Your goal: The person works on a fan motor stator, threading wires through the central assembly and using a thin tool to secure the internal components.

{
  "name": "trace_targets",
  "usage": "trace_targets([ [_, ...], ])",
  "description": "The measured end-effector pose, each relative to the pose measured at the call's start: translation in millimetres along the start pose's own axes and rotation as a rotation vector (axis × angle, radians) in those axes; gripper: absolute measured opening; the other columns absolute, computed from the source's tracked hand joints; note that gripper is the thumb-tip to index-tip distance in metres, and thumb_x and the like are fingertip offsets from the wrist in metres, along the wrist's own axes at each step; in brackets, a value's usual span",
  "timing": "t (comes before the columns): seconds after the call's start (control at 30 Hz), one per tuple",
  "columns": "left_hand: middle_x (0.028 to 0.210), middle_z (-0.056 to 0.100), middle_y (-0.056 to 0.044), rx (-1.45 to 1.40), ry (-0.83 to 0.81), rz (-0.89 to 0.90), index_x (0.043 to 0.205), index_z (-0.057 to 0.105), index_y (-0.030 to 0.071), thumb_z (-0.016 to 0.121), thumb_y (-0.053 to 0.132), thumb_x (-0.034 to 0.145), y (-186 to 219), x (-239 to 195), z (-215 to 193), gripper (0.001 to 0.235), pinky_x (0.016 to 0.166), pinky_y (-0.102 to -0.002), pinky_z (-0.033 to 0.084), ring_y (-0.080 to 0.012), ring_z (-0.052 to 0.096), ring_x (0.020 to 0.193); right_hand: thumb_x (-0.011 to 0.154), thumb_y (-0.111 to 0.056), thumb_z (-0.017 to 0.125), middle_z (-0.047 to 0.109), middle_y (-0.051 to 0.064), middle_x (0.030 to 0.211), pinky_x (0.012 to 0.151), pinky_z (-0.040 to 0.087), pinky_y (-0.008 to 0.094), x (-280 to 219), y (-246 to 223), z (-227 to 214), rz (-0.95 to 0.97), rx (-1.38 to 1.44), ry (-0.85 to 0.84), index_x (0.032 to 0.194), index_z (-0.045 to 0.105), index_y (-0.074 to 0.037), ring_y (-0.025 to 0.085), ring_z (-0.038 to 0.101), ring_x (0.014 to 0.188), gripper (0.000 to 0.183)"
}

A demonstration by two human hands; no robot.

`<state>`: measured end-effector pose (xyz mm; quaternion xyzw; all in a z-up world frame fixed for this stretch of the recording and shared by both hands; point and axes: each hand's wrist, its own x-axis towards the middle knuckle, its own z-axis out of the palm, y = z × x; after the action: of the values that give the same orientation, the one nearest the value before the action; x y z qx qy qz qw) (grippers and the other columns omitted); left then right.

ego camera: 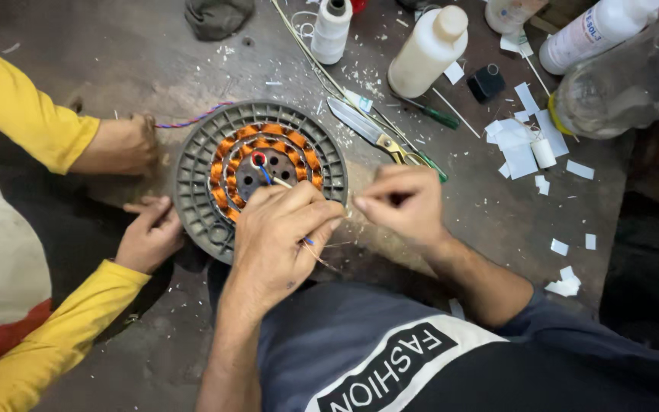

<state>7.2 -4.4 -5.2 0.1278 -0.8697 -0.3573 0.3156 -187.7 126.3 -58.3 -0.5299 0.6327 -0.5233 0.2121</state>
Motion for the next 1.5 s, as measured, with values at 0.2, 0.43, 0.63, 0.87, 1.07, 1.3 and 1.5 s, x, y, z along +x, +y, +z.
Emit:
trace_targets([
  [0.2,0.09,0.065,-0.003,0.019,0.002,-0.013,0.099,0.073,0.012,0.073,0.016,0.087,2.1,1.9,-2.4,0.013,0.082,-0.039,0.045,-0.0275,0.064,0.087,0.078,-0.004,0.08,0.063,0.002,0.066,0.053,0.036,0.027,-7.1,-4.6,-1.5,-0.001,0.093,-0.105,0.082,0.078,-0.001,0.007,0.053,0.058,0.005],
  [0.43,0.09,0.065,-0.004,-0.012,-0.016,-0.013,0.098,0.072,0.011,0.073,0.019,0.09,4.6,-1.1,-3.2,0.012,0.084,-0.039,0.045,-0.0266,0.064,0.088,0.082,-0.007,0.078,0.069,0.004,0.072,0.056,0.042,0.026,-2.0,1.4,0.9,0.039,0.066,-0.068,0.085,0.079,-0.003,0.007,0.06,0.063,0.005],
  [0.63,0.089,0.063,-0.004,0.011,-0.013,0.007,0.098,0.072,0.011,0.073,0.02,0.09,-0.3,3.0,-5.1,0.012,0.084,-0.041,0.045,-0.0275,0.063,0.089,0.078,-0.006,0.079,0.065,0.004,0.068,0.053,0.038,0.026,-3.8,-4.6,3.5,-0.013,0.046,-0.113,0.081,0.077,-0.002,0.008,0.056,0.058,0.005],
  [0.87,0.087,0.061,-0.004,-0.007,-0.04,-0.007,0.098,0.072,0.011,0.073,0.02,0.089,0.3,2.9,-4.6,0.012,0.083,-0.04,0.044,-0.0277,0.062,0.086,0.08,-0.007,0.08,0.058,0.002,0.062,0.055,0.037,0.028,-11.2,-12.3,1.7,-0.062,0.022,-0.21,0.083,0.079,-0.001,0.009,0.05,0.057,0.007],
  [1.07,0.086,0.061,-0.003,-0.038,-0.067,-0.01,0.098,0.073,0.012,0.073,0.02,0.09,1.9,3.1,-5.1,0.011,0.084,-0.04,0.043,-0.0255,0.063,0.085,0.078,-0.005,0.079,0.06,0.003,0.064,0.054,0.035,0.028,-2.5,-1.4,11.7,0.0,-0.004,-0.106,0.079,0.076,-0.001,0.01,0.051,0.058,0.005],
  [1.3,0.086,0.06,-0.005,-0.033,-0.071,-0.008,0.097,0.072,0.011,0.073,0.021,0.09,0.9,2.6,-5.3,0.012,0.086,-0.04,0.043,-0.0271,0.062,0.085,0.081,-0.005,0.076,0.058,0.001,0.065,0.053,0.033,0.028,-5.9,-0.3,4.9,0.13,0.213,-0.083,0.085,0.077,0.0,0.008,0.047,0.057,0.006],
  [1.5,0.084,0.061,-0.003,-0.039,-0.098,-0.024,0.094,0.073,0.012,0.075,0.023,0.09,0.2,2.5,-5.9,0.011,0.082,-0.039,0.042,-0.0252,0.061,0.082,0.084,-0.007,0.078,0.058,0.0,0.066,0.055,0.033,0.027,-14.4,-1.9,0.0,0.122,0.103,-0.074,0.086,0.077,-0.001,0.007,0.047,0.06,0.006],
])
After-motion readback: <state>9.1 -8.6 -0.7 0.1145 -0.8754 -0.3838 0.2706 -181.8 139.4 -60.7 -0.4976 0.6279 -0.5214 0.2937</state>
